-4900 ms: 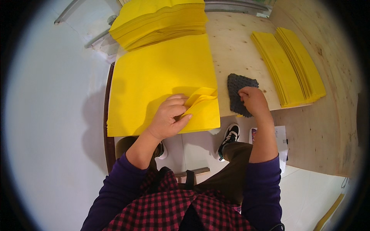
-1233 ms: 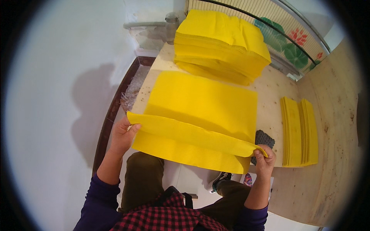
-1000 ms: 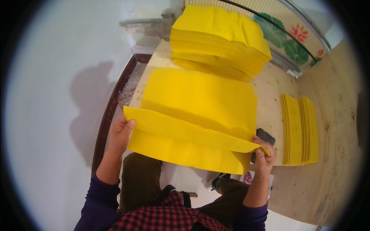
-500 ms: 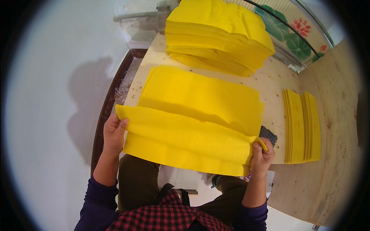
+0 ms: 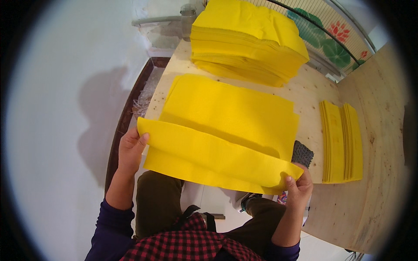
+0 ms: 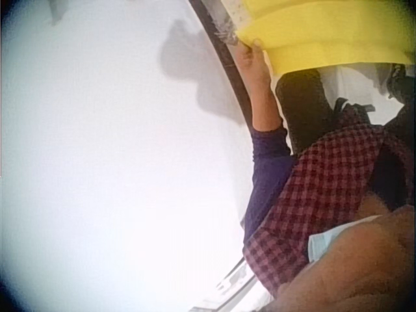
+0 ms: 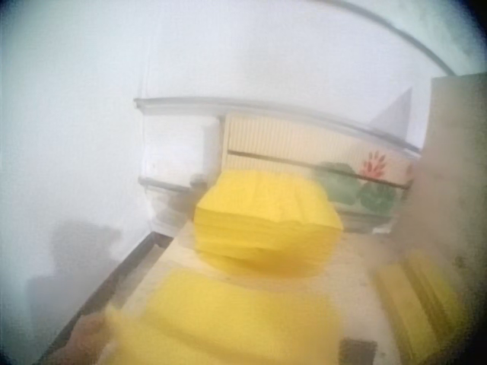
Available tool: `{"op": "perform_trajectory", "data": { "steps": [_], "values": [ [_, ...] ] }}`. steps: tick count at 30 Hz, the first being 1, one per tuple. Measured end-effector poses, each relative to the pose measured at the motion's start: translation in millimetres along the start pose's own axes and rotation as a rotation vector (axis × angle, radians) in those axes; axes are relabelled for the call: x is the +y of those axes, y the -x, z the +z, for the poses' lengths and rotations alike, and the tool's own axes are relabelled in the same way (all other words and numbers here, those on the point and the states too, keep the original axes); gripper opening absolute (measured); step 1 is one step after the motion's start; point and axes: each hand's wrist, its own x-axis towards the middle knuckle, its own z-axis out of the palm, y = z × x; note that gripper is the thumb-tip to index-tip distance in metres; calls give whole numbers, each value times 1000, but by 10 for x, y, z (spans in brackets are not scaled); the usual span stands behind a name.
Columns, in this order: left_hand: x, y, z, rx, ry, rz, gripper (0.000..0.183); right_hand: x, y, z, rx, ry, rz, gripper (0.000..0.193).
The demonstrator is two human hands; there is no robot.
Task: The person folds yellow paper sheets by hand on a wooden table, aligning edges and pressing creases. They stack the folded sheets and repeat the process with additional sheets.
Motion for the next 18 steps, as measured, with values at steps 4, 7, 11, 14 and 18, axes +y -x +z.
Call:
{"op": "perform_trajectory", "data": {
  "steps": [4,7,11,14,18],
  "values": [
    [22,27,18,17,-26,27,19,-49,117,-145,-130,75,72,13],
    [135,-13,55,45,-139,58,18,-174,78,-166,-114,175,81,11],
    [504,-254,95,118,-376,-93,17,-596,-219,-135,-45,383,131,11],
    [860,-625,190,96,-264,-58,22,-975,-660,-46,40,436,36,15],
    [1390,-1213,326,132,-227,52,29,-1457,-1248,115,79,401,-252,17]
  ]
}}
